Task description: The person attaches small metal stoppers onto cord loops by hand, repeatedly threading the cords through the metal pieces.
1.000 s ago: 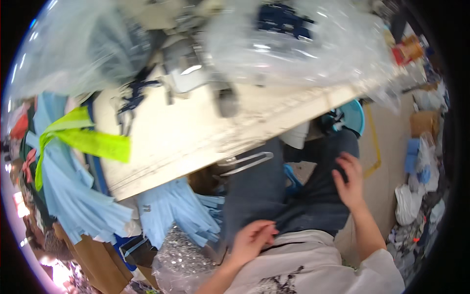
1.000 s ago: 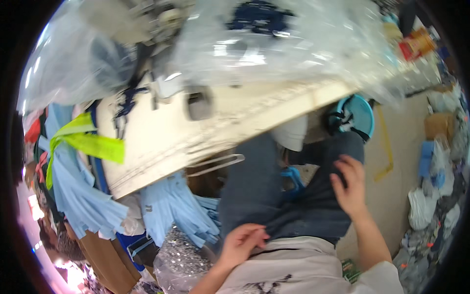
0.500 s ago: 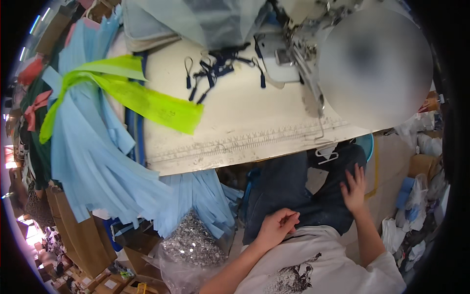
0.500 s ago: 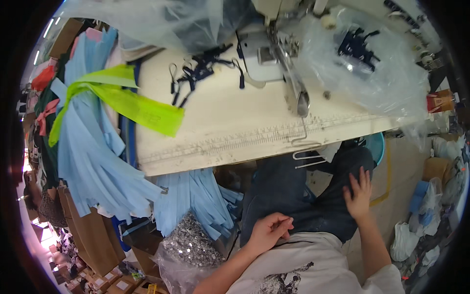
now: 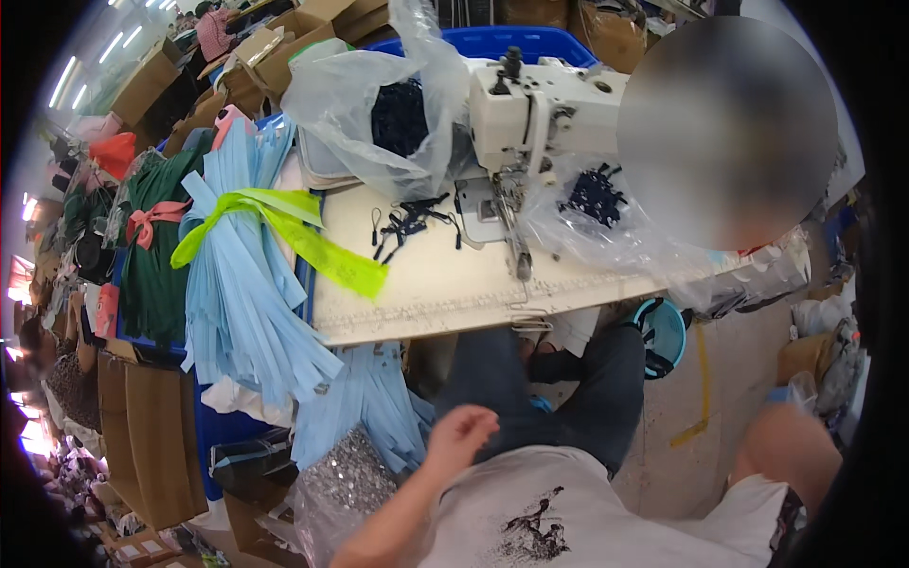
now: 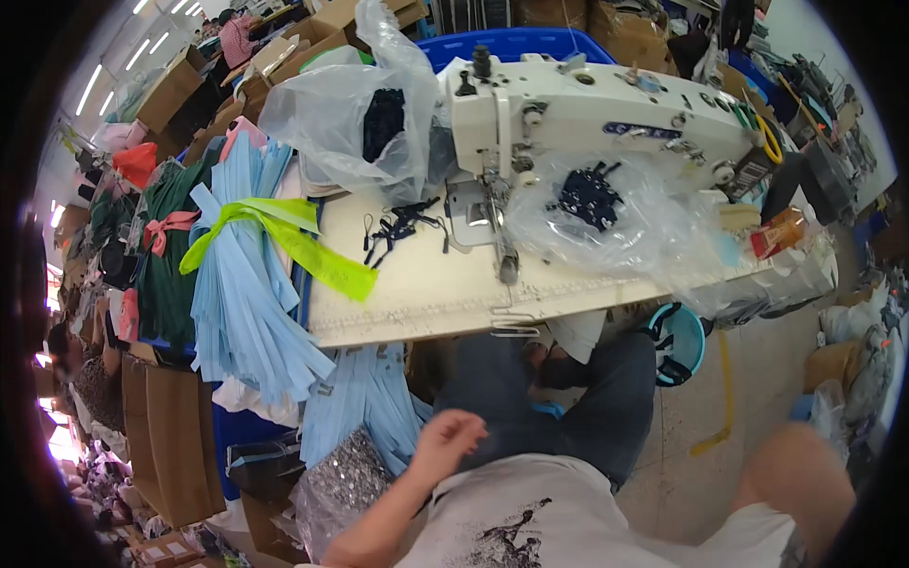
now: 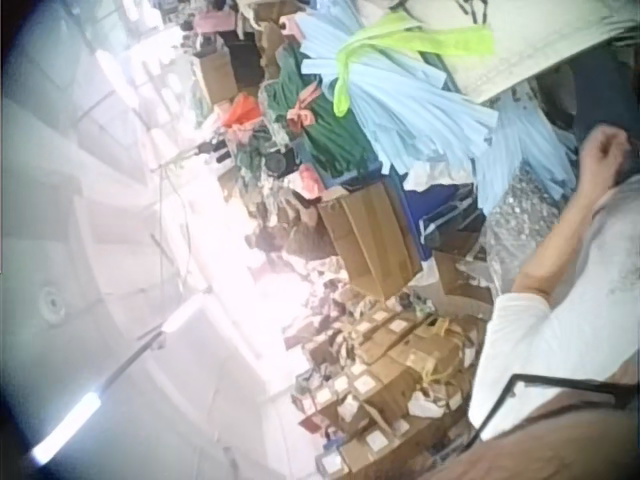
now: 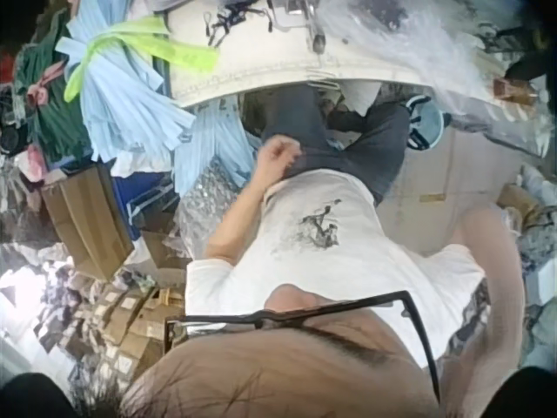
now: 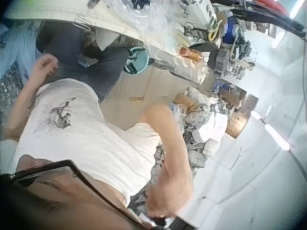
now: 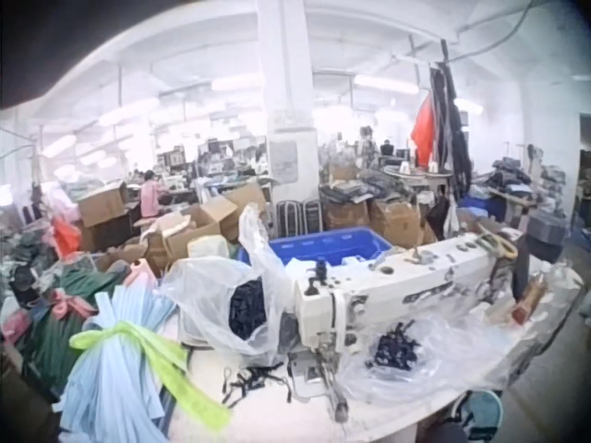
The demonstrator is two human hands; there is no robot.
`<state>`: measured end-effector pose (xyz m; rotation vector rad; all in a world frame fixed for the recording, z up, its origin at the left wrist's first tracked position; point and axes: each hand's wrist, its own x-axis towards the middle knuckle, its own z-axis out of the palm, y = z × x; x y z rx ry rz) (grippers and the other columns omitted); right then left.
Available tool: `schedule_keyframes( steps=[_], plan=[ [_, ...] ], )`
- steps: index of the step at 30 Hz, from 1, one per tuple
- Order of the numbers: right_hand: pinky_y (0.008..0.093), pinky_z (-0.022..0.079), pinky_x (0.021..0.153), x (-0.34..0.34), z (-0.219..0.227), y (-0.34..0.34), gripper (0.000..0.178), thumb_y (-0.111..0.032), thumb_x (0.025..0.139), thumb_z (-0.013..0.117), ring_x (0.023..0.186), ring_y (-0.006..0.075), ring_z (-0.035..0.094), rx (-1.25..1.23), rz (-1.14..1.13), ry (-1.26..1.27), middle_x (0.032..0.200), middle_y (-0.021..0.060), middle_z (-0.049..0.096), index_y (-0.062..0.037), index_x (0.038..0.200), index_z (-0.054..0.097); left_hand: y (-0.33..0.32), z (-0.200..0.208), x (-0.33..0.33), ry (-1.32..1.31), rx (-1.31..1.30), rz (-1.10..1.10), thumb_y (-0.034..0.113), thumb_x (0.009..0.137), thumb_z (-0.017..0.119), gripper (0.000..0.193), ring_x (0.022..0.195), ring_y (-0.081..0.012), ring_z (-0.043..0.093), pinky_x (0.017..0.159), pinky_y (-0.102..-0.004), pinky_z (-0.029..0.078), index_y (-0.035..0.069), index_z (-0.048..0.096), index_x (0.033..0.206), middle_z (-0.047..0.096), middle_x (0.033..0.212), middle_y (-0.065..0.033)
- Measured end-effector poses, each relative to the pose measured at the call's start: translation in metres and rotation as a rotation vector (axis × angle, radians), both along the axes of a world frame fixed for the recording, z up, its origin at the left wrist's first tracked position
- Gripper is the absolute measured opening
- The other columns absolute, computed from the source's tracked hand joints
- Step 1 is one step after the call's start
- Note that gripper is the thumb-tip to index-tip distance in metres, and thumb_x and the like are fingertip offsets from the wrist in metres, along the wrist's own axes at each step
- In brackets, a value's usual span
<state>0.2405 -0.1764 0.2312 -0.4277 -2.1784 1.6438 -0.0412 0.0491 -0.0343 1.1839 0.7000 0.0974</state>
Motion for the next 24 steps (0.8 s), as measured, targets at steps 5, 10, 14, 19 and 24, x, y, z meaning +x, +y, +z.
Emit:
schedule_keyframes(
  steps=[5,10,14,19,24],
  plan=[
    [0.0346,0.051,0.068,0.020,-0.002,-0.042,0.010,-0.013,0.083,0.065,0.077,0.0202,0.064,0.069,-0.051,0.017,0.079,0.0073,0.066,-0.0034,0.081,0.068,0.092,0.153,0.012,-0.130,0.923,0.262,0.004,0.089,0.062,0.018,0.076,-0.0114,0.060,0.075,-0.0309,0.049,0.002,0.060,0.107,0.066,0.089,-0.0042],
    [0.0346,0.051,0.068,0.024,0.001,-0.086,0.010,-0.013,0.083,0.065,0.077,0.0201,0.064,0.123,-0.173,0.015,0.079,0.0072,0.066,-0.0036,0.081,0.068,0.184,0.285,0.124,-0.372,1.782,0.127,0.000,0.089,0.057,0.015,0.082,-0.0253,0.065,0.076,-0.0308,0.049,-0.002,0.062,0.103,0.067,0.091,-0.0141],
    [0.0346,0.051,0.068,0.016,-0.001,-0.116,0.010,-0.013,0.083,0.065,0.077,0.0200,0.064,0.168,-0.292,0.019,0.079,0.0070,0.066,-0.0038,0.080,0.068,0.237,0.279,0.210,0.172,1.687,-0.564,0.002,0.082,0.055,0.020,0.087,-0.0371,0.064,0.078,-0.0398,0.050,-0.001,0.066,0.098,0.066,0.089,-0.0212],
    [0.0347,0.051,0.068,0.002,-0.003,-0.149,0.010,-0.014,0.083,0.066,0.077,0.0199,0.064,0.191,-0.438,0.026,0.079,0.0069,0.066,-0.0039,0.080,0.068,0.293,0.200,0.271,0.465,1.808,-0.790,0.011,0.077,0.061,0.032,0.098,-0.0382,0.061,0.086,-0.0423,0.048,0.005,0.065,0.109,0.065,0.102,-0.0224],
    [0.0347,0.051,0.068,0.009,-0.004,-0.159,0.010,-0.014,0.083,0.066,0.076,0.0198,0.064,0.182,-0.481,0.047,0.079,0.0067,0.066,-0.0041,0.080,0.068,0.363,0.101,0.280,0.265,1.646,-0.785,0.015,0.072,0.065,0.050,0.107,-0.0392,0.057,0.093,-0.0429,0.046,0.006,0.058,0.120,0.061,0.114,-0.0228]
  ],
)
